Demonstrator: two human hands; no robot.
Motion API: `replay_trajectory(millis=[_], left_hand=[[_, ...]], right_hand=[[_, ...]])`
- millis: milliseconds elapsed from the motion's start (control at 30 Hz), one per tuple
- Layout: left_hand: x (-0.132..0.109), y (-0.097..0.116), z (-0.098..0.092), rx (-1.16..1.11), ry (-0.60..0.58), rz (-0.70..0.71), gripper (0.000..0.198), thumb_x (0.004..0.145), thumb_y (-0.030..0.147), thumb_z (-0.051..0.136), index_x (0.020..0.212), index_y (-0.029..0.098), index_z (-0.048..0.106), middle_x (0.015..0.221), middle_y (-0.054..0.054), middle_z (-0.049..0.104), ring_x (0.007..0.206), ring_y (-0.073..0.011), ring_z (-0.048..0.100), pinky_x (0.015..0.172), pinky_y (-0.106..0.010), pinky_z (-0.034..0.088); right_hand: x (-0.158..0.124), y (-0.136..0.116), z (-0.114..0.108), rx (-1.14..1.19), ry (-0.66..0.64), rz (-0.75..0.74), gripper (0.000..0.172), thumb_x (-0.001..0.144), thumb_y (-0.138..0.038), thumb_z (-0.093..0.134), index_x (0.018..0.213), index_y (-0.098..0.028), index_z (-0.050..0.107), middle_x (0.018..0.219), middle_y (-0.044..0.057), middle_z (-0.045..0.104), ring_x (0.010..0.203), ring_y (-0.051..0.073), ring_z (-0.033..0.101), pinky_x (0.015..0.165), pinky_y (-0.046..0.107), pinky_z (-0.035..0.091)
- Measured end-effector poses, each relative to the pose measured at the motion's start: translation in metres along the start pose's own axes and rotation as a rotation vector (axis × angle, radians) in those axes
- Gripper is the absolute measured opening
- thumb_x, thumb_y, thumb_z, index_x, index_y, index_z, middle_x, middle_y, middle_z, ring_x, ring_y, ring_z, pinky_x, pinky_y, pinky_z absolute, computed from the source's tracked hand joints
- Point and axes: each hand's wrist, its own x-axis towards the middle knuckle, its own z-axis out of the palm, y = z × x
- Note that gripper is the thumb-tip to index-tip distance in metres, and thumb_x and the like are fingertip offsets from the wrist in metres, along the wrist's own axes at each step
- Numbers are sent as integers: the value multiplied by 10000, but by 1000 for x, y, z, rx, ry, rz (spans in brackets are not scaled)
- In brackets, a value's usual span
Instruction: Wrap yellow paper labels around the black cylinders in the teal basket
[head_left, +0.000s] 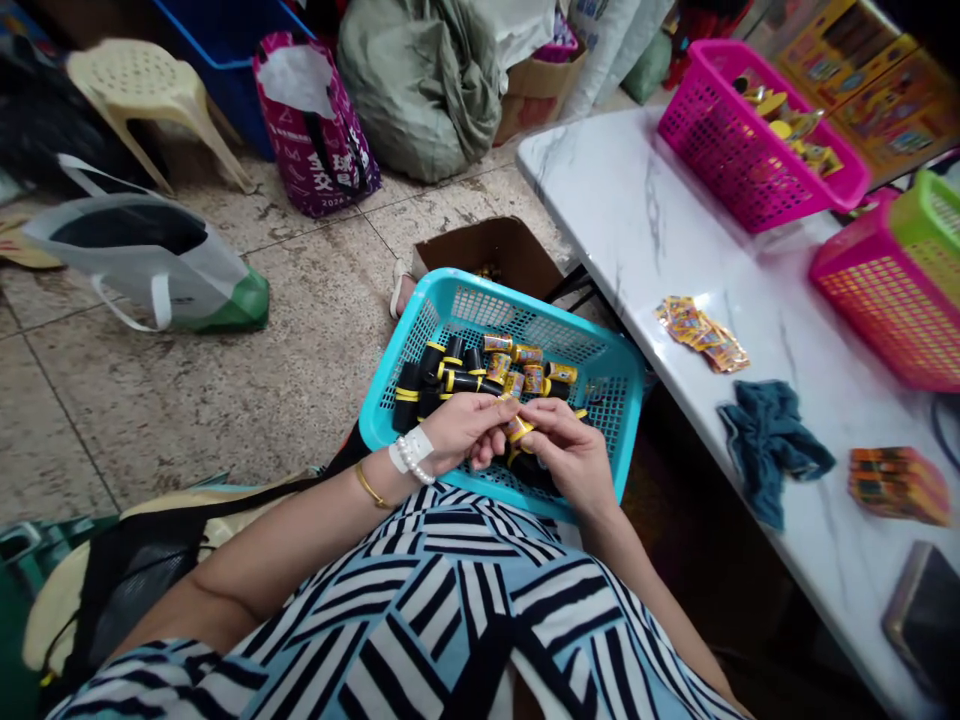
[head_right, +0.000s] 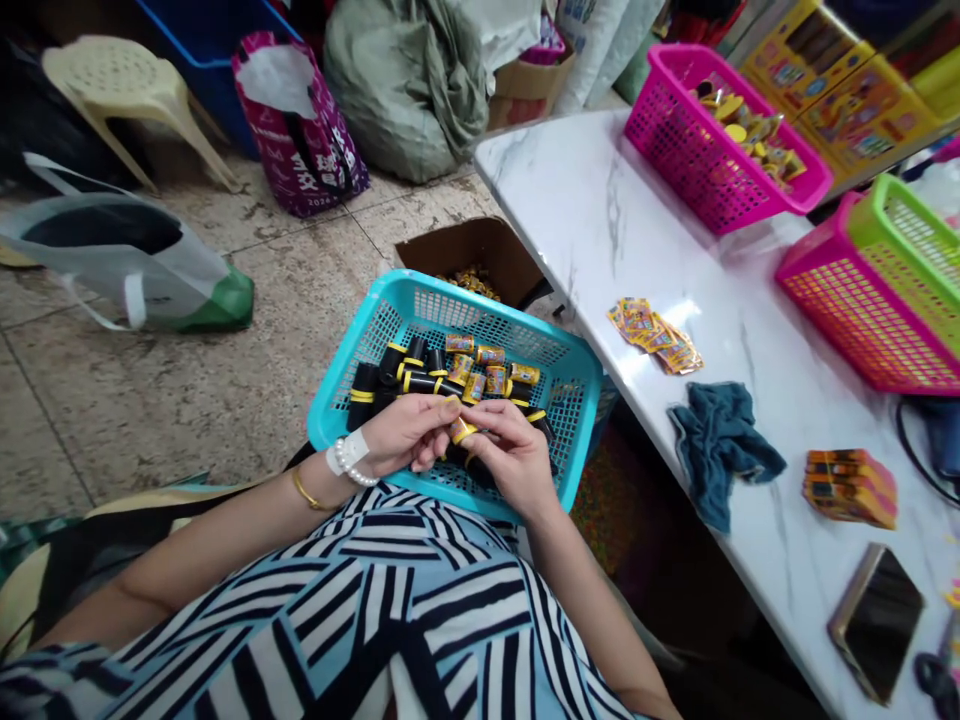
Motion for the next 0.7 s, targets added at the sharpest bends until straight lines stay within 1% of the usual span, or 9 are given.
replay_trajectory(millis=[33,167,233,333,433,500,600,667,700], left_hand=[[0,-1,2,-12,22,-2,515,671,633,755,703,151,575,445,50,539,286,-45,402,286,-159,288],[0,-5,8,-126,54,-30,547,564,606,835,701,154,559,421,80,496,279,-30,350,282,-156,252],[0,-6,9,-164,49,-56,548,537,570,865,713,151,559,424,83,496,285,-28,349,287,-152,247],[2,-9,8,-187,37,-66,523,572,550,859,701,156,540,424,81,497,281,-29,347,289,-155,245],[2,-10,8,-189,0,-50,506,636,566,820,770,161,548,466,44,567,301,-52,408,306,-161,286],[1,-9,8,-190,2,-22,504,691,578,779,872,160,563,532,4,633,337,-72,466,331,-170,329],[-2,-5,5,-206,76,55,501,755,557,736,995,148,576,594,-21,665,391,-80,503,373,-178,366],[-4,-2,1,-215,136,101,474,763,517,744,1004,139,589,599,-10,651,414,-72,498,390,-174,365],[-4,-1,-2,-216,163,114,455,758,494,755,992,137,596,598,-1,642,420,-66,492,396,-170,359]], right_hand=[[0,-1,2,-44,32,-60,208,768,-256,783,974,-284,780,967,35,694,887,174,671,772,329,577],[-7,2,12,-157,186,-214,181,801,-174,747,934,-292,782,763,-4,655,692,131,621,639,285,547],[-11,5,15,-202,213,-238,164,815,-170,733,925,-283,775,785,2,654,711,132,625,644,283,554],[-12,7,16,-226,172,-202,126,822,-220,730,940,-257,752,950,45,671,859,172,662,720,321,592],[-1,0,5,-257,167,-222,136,816,-260,736,952,-246,735,1027,62,658,927,192,671,759,337,608],[10,-7,-10,-345,250,-283,227,820,-268,732,1047,-257,723,1114,65,635,937,188,677,782,338,610],[17,-17,-33,-609,373,-319,416,845,-303,701,1256,-281,642,1236,79,601,883,178,686,794,354,612],[11,-19,-42,-805,361,-315,377,873,-321,666,1247,-276,653,1159,75,651,861,188,679,808,373,594],[6,-18,-42,-889,310,-317,321,883,-329,654,1197,-269,683,1086,70,680,869,200,669,821,383,579]])
